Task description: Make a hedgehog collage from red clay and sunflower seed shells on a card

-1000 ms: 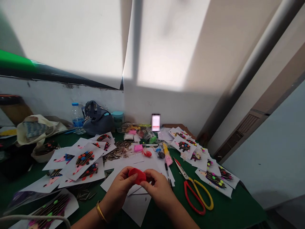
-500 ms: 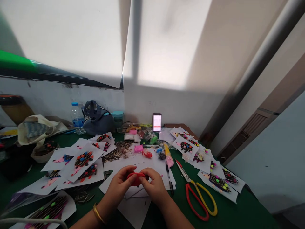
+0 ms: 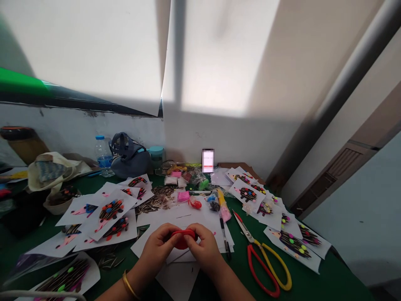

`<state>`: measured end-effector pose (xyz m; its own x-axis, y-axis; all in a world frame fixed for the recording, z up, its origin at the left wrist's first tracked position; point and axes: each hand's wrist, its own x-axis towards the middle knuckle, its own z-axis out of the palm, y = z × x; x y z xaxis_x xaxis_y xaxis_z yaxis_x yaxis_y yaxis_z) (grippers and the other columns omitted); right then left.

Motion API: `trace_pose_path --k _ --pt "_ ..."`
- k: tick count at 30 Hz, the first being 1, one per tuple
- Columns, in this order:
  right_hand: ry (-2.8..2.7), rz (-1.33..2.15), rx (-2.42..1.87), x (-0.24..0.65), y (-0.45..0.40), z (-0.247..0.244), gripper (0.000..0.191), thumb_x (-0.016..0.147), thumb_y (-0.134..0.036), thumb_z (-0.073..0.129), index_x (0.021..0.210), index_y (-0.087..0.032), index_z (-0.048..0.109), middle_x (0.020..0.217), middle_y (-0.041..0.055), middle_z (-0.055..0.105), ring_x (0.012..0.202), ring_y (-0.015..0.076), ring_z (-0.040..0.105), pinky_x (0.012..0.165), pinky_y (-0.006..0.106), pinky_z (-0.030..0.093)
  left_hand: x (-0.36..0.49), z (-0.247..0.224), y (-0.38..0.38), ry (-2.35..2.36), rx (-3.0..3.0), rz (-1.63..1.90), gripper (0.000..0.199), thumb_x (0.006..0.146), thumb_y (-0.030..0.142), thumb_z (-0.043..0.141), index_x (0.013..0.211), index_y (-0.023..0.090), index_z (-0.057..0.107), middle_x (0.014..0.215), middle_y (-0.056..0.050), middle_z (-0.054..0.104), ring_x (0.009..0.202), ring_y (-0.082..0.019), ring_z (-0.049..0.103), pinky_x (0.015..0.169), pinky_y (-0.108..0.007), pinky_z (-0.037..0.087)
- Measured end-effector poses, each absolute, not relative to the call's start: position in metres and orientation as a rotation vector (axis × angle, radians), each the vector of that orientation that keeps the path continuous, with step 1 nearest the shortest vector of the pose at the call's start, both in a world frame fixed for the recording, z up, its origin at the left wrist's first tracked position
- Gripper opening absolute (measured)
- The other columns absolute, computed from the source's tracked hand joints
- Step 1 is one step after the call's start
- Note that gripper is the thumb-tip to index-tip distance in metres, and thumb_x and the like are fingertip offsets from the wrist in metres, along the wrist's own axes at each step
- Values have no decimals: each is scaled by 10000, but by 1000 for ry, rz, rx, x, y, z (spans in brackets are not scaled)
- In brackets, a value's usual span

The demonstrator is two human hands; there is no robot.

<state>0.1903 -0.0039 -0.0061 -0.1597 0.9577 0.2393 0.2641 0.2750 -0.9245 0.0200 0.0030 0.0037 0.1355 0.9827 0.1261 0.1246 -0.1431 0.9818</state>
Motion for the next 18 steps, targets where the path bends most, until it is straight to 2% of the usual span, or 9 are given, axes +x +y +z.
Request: trace_pose_path --k 3,8,14,18 --pt "-1626 956 -1109 193 -2 -12 199 858 -356 567 829 -170 634 762 22 597 726 167 533 676 271 425 19 6 2 1155 1530 1121 193 796 369 644 776 192 715 797 -60 685 783 -223 625 734 -327 482" --pt "-1594 964 -1096 197 0 -17 254 904 -401 527 843 -177 629 778 29 599 733 171 538 678 278 423 19 6 0 1144 1560 1087 225 798 377 644 919 197 703 898 -69 693 822 -225 619 746 -326 483" --pt "-1614 1004 -1041 196 0 -13 243 860 -409 595 892 -174 649 802 32 611 747 176 538 684 280 424 19 3 0 1132 1471 1097 259 813 422 616 821 172 685 817 -78 687 784 -227 622 721 -329 491" --pt "-1575 1030 -1067 196 0 -12 212 855 -384 608 859 -174 641 778 26 615 733 174 547 673 276 421 21 2 1 1113 1392 1138 288 758 404 680 938 180 680 872 -74 693 791 -225 633 720 -330 496"
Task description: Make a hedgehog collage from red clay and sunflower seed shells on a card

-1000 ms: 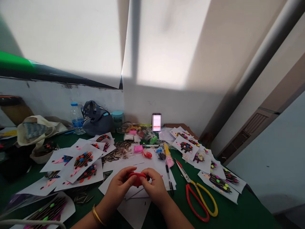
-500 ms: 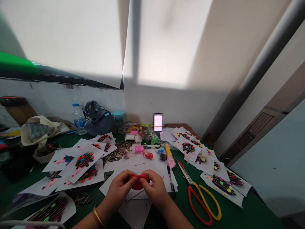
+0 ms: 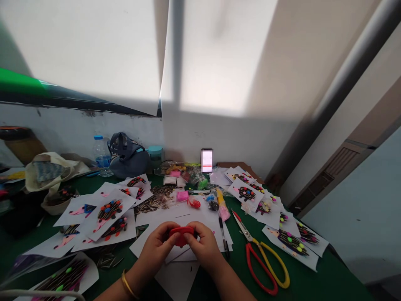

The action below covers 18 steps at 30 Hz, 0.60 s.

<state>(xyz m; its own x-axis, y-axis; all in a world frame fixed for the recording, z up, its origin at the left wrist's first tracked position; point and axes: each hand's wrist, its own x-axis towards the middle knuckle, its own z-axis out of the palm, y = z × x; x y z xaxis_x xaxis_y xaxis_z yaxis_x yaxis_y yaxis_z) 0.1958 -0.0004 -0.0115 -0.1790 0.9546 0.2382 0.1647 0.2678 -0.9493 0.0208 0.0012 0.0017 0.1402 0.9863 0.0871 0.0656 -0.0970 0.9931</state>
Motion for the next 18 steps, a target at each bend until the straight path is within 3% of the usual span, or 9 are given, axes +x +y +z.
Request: trace_pose_path --k 3,8,18 --pt "-1527 1057 -1061 196 -1 -11 203 861 -380 604 847 -180 634 767 20 620 728 174 560 674 275 426 23 0 2 1110 1334 1122 332 698 348 735 980 187 665 868 -63 701 770 -219 641 699 -322 498" --pt "-1513 1109 -1023 197 1 -11 200 854 -376 622 896 -181 644 794 24 639 741 179 579 680 278 436 25 3 2 1059 1317 1044 182 726 340 699 761 171 642 724 -47 686 665 -183 608 625 -284 468" --pt "-1525 1154 -1002 196 2 -12 214 881 -381 602 861 -176 662 781 33 658 742 177 589 687 281 445 24 6 2 1099 1459 1039 177 764 345 681 833 183 670 790 -45 682 748 -198 607 689 -292 466"
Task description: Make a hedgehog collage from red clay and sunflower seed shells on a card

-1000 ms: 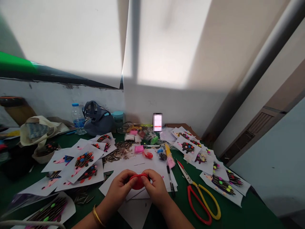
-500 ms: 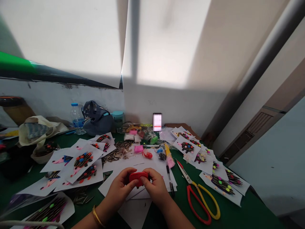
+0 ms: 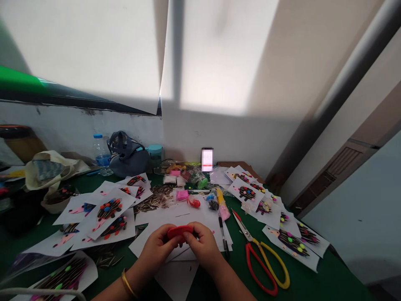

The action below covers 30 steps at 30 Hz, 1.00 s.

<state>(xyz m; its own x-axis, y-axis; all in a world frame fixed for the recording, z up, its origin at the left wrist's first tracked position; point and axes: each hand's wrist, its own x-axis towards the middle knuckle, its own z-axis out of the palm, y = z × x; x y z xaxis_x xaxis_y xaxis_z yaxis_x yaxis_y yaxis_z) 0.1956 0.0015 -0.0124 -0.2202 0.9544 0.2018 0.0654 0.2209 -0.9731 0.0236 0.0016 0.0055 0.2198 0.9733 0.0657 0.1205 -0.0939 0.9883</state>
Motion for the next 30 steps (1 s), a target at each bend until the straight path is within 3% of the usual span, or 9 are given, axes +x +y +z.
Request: trace_pose_path --k 6,12,17,21,23,26,28,30 --pt "-1498 1150 -1030 195 0 -10 248 872 -407 605 815 -171 659 738 31 654 699 166 571 650 271 436 23 5 2 1145 1444 1043 204 767 374 673 748 172 653 728 -48 667 701 -194 592 657 -295 456" --pt "-1433 1189 -1030 195 0 -8 265 867 -429 603 811 -174 647 625 -11 573 596 130 509 570 247 403 26 4 1 972 1261 1091 198 744 310 699 881 184 630 745 -12 662 673 -169 611 631 -281 479" --pt "-1407 1308 -949 194 -1 -9 301 841 -456 631 949 -176 659 688 3 604 616 140 541 589 264 439 23 3 3 1019 1291 1152 181 758 326 699 857 186 642 727 0 650 658 -163 616 633 -285 487" --pt "-1366 1254 -1007 194 1 -11 279 860 -448 609 909 -177 658 650 2 602 610 146 557 603 273 455 21 2 3 1008 1220 1158 399 680 392 768 993 190 626 820 -23 672 689 -183 640 660 -314 507" --pt "-1332 1170 -1024 195 2 -13 238 847 -406 622 921 -184 662 709 21 639 659 162 591 638 287 477 22 2 3 963 1165 1132 551 685 494 749 1110 186 580 858 -43 677 721 -197 655 668 -327 513" --pt "-1322 1079 -1047 196 3 -17 198 775 -263 642 960 -200 676 919 59 690 828 206 640 757 329 506 23 2 3 926 1017 1093 634 777 674 552 1166 173 538 889 -70 668 725 -203 663 627 -331 516" --pt "-1358 1053 -1071 197 3 -18 255 734 -179 600 972 -208 685 1000 61 690 925 226 638 844 359 496 23 2 4 941 916 1069 605 790 656 554 1154 173 540 876 -58 661 687 -181 654 599 -308 505" --pt "-1390 1055 -1076 196 2 -18 306 720 -150 552 988 -210 688 1009 60 688 955 231 630 881 377 484 22 3 5 968 883 1060 551 752 528 685 1151 173 548 845 -35 661 671 -156 645 602 -273 489"
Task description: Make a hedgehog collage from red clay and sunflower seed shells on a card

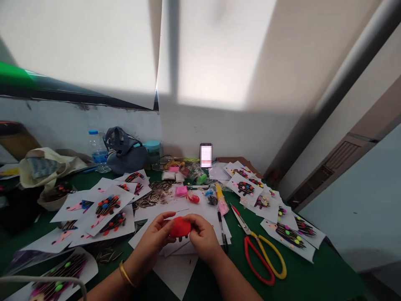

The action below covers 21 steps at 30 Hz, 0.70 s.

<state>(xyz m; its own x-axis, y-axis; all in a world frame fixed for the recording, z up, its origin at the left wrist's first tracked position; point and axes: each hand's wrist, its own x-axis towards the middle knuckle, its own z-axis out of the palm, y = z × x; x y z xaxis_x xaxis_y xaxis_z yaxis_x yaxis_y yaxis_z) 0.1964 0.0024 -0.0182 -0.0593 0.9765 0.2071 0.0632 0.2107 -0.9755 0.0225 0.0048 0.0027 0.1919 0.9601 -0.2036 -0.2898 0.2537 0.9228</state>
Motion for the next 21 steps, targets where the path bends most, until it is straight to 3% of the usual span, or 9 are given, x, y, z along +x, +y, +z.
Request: trace_pose_path --k 3,7,11,17,21 --pt "-1348 1156 -1023 196 1 -18 347 751 -188 546 1078 -211 659 1018 68 675 934 224 631 845 374 498 21 4 6 1021 897 1096 531 675 378 783 1116 167 578 843 -30 670 701 -154 644 609 -251 479" --pt "-1326 1264 -970 194 2 -20 455 791 -298 647 1231 -216 568 982 58 644 890 211 630 787 355 510 22 6 7 1059 950 1160 498 619 382 802 1023 165 610 847 -32 681 725 -176 645 628 -282 509" --pt "-1412 1108 -1083 192 3 -20 397 808 -317 656 1185 -208 594 880 36 635 794 192 612 738 341 506 24 6 7 1028 1076 1089 509 627 379 790 1057 166 623 852 -52 711 765 -220 668 720 -356 534" --pt "-1524 960 -1134 191 1 -17 409 802 -268 629 1206 -211 595 874 26 633 766 180 587 703 312 494 21 0 10 1163 1338 1042 199 675 339 751 731 168 667 681 -19 683 682 -194 635 657 -289 486" --pt "-1476 1014 -1185 194 2 -19 360 824 -300 615 1166 -190 609 888 43 649 791 198 606 719 326 499 19 5 9 1134 1352 1051 232 712 372 729 827 173 701 759 -35 710 703 -197 647 649 -288 500"
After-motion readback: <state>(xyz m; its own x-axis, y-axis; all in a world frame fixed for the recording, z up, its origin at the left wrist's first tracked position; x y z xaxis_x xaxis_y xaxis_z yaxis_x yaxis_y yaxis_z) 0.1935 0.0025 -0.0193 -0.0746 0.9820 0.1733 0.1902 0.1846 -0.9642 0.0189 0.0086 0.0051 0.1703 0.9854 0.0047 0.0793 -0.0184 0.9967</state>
